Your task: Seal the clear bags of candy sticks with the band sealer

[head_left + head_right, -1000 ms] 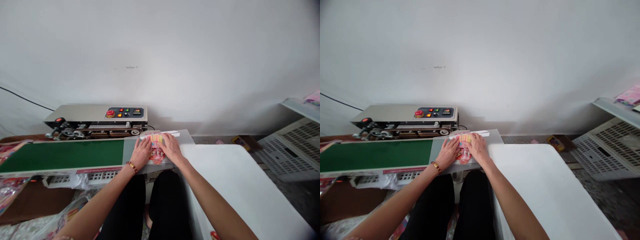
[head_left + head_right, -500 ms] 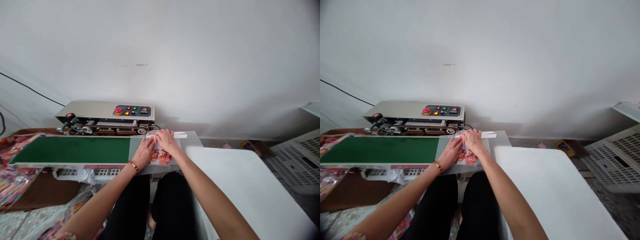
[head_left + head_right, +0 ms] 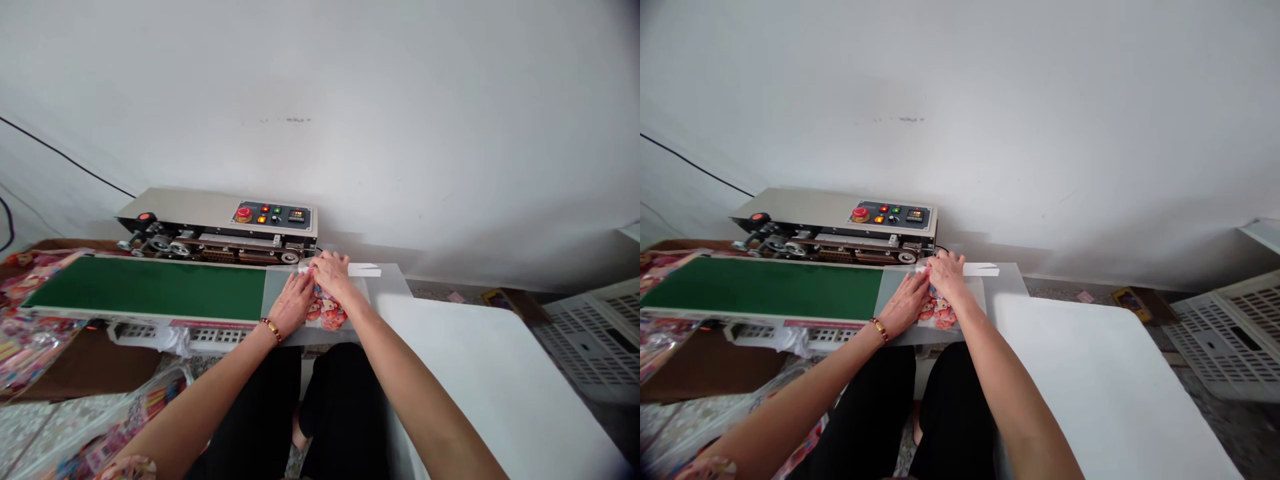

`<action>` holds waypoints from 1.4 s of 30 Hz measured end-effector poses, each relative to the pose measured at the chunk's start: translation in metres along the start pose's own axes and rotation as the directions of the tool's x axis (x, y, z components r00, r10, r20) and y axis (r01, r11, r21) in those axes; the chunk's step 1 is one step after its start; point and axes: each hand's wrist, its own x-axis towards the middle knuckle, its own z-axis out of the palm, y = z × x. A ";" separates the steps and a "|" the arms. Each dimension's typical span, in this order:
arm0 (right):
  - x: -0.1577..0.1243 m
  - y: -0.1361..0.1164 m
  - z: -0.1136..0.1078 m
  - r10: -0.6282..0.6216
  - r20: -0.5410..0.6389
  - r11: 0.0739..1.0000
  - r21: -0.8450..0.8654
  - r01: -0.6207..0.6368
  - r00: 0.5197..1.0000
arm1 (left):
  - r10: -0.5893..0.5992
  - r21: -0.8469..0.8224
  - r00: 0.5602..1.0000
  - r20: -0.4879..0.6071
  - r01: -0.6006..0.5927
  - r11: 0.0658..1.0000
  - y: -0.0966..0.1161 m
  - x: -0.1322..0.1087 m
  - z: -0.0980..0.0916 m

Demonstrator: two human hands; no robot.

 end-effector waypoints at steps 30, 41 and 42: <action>-0.042 0.006 0.012 -0.330 -0.068 0.944 -0.014 0.330 0.942 | -0.159 0.164 0.987 0.028 0.152 0.975 -0.070 -0.034 -0.060; -0.075 0.042 -0.002 -0.141 -0.078 0.989 -0.045 0.138 0.987 | -0.054 0.041 0.993 0.101 0.050 0.998 -0.012 -0.004 -0.022; -0.076 0.044 -0.002 -0.140 -0.068 0.989 -0.049 0.137 0.988 | -0.070 0.046 0.993 0.098 0.066 0.997 -0.019 -0.009 -0.025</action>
